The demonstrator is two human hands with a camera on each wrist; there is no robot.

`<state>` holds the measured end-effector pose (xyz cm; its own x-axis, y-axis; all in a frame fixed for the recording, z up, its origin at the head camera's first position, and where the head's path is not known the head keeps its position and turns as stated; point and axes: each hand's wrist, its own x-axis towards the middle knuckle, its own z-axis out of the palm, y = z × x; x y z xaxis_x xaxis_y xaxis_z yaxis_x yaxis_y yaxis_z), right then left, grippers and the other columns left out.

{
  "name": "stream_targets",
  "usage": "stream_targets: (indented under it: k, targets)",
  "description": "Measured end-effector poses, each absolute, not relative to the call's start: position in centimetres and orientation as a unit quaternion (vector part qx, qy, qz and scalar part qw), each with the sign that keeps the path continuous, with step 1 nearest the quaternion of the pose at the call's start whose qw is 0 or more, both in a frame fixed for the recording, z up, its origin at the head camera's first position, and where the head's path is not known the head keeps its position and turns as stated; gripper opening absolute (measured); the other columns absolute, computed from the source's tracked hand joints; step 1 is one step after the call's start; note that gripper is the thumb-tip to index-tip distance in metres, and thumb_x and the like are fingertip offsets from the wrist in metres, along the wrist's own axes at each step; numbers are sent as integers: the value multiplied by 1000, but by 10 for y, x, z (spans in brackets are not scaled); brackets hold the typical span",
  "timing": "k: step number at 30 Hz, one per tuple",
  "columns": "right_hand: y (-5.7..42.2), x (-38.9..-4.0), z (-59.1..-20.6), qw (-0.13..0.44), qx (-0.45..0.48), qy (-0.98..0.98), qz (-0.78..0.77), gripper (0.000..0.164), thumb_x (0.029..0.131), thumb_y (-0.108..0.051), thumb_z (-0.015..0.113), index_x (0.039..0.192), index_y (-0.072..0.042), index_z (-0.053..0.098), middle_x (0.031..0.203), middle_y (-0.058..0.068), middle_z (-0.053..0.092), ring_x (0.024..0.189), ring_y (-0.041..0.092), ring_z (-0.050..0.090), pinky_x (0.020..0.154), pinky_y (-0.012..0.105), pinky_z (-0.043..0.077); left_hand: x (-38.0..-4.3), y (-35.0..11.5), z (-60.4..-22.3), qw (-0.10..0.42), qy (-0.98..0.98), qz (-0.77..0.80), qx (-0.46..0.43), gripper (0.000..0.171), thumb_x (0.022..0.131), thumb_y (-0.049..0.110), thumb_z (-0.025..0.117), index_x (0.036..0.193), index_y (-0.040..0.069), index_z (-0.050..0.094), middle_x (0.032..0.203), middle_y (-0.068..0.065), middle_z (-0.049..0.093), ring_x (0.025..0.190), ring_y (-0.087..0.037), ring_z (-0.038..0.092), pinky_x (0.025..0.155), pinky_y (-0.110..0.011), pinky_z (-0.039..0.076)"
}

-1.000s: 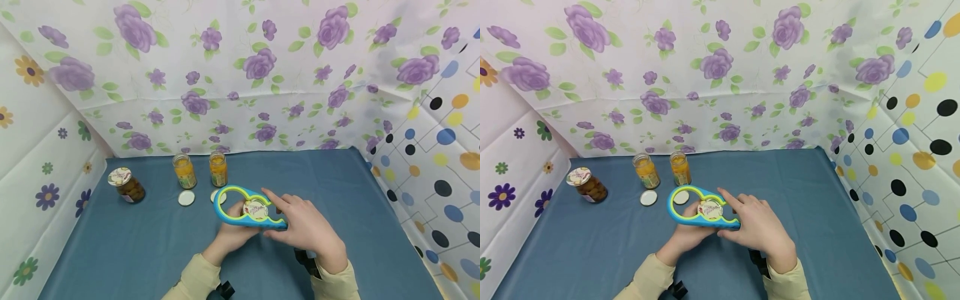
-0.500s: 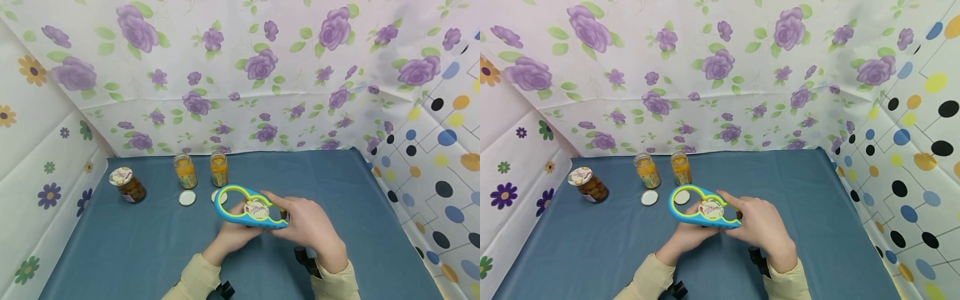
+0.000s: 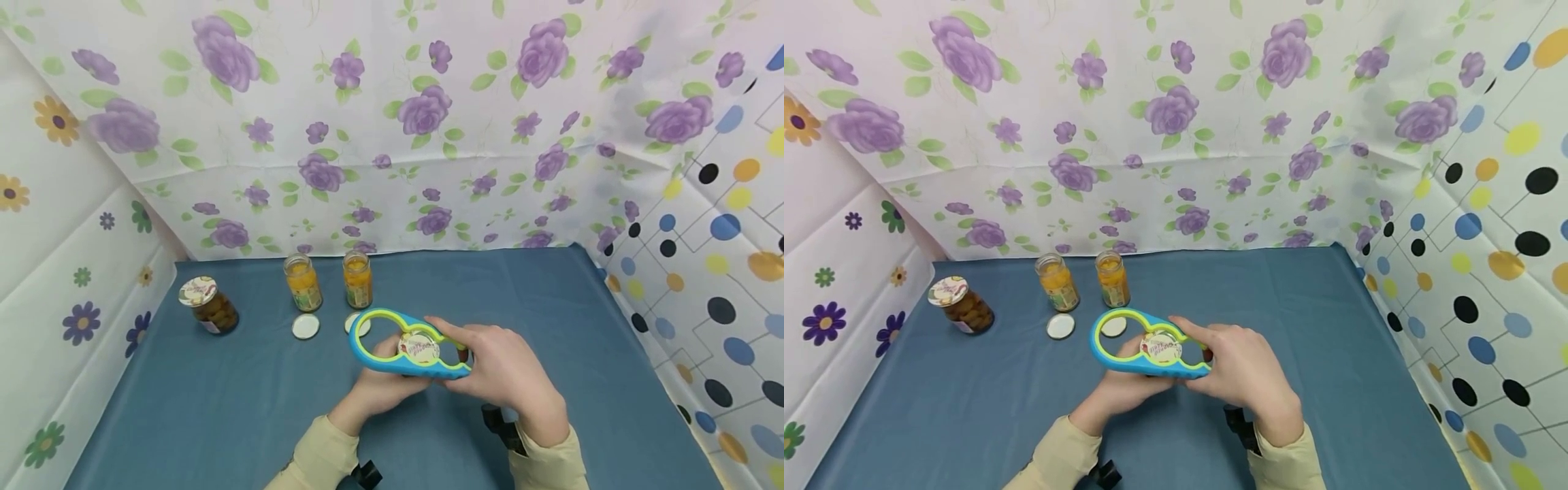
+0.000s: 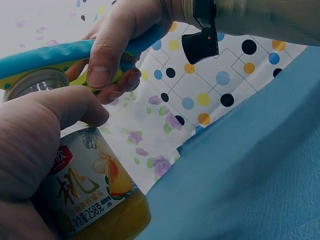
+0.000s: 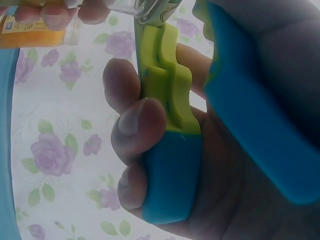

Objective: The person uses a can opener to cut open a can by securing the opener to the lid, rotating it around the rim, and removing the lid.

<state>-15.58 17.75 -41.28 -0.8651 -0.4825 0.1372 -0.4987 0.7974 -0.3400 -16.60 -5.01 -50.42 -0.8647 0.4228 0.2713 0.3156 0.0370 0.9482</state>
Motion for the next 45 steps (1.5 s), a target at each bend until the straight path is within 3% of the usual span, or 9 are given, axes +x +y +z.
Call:
stream_targets:
  k: [17,26,36,45]
  targets:
    - [184,-152,-417,40,290,-938,187,93,77,-29,96,157,-44,53,72,-20,45,59,2,40,53,26,36,-163,-51,-500,74,727,630,264,53,89,9,84,138,9,65,122,-2,74,107,-15,70,94,-34,57]
    - [185,-152,-417,40,290,-938,186,97,76,-28,96,157,-51,48,71,-20,45,58,1,39,52,25,34,-163,-52,-498,72,725,626,277,53,88,8,85,138,6,66,123,-5,74,108,-16,70,96,-35,57]
    - [187,-153,-416,44,302,-933,190,94,76,-28,95,157,-46,52,70,-19,44,58,1,38,52,25,32,-166,-53,-498,63,720,617,310,54,87,5,84,137,7,66,121,-6,75,107,-14,70,96,-36,57]
    - [188,-154,-412,49,314,-930,183,94,75,-29,96,157,-46,53,71,-19,43,58,2,38,53,26,31,-171,-60,-496,83,739,581,331,54,91,16,83,141,11,64,128,0,72,115,-13,68,103,-37,55]
